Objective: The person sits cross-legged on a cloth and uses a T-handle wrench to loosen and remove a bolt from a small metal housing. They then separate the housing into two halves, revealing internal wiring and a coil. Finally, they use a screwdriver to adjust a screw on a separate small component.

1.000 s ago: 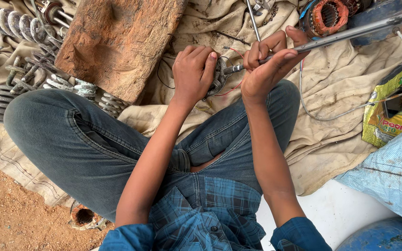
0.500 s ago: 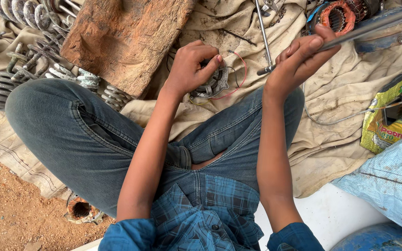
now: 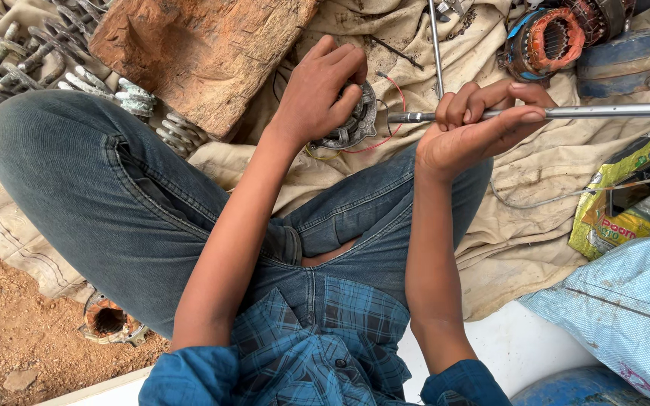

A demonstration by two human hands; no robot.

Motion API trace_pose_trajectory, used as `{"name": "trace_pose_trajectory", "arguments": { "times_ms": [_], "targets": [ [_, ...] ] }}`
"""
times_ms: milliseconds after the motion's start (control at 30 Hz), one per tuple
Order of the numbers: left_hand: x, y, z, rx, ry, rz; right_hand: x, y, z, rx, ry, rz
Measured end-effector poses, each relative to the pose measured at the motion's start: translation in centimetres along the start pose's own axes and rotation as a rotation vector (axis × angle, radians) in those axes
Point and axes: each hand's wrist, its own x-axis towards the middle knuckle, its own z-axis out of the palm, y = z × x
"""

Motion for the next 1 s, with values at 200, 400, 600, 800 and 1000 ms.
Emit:
{"name": "trace_pose_trajectory", "arguments": {
  "times_ms": [200, 400, 600, 800, 1000],
  "targets": [
    [0.1, -0.2, 0.1, 0.005, -0.004, 0.030, -2.7, 0.2, 3.0, -0.035, -0.097, 0.032],
    [0.4, 0.0, 0.3, 0.031, 0.001, 0.039, -3.3, 0.9, 3.3, -0.099, -0.195, 0.041],
    [0.3, 0.7, 0.4, 0.064, 0.050, 0.093, -2.7, 1.5, 1.8, -0.054, -0.352, 0.206],
    [0.5, 0.6, 0.8, 0.298, 0.002, 0.363, -0.9, 1.0, 0.1, -0.070, -0.609, 0.335],
    [0.4, 0.4, 1.2, 0.326, -0.061, 0.391, 2.8, -2.6, 0.8, -0.180, -0.813, 0.389]
  ]
}}
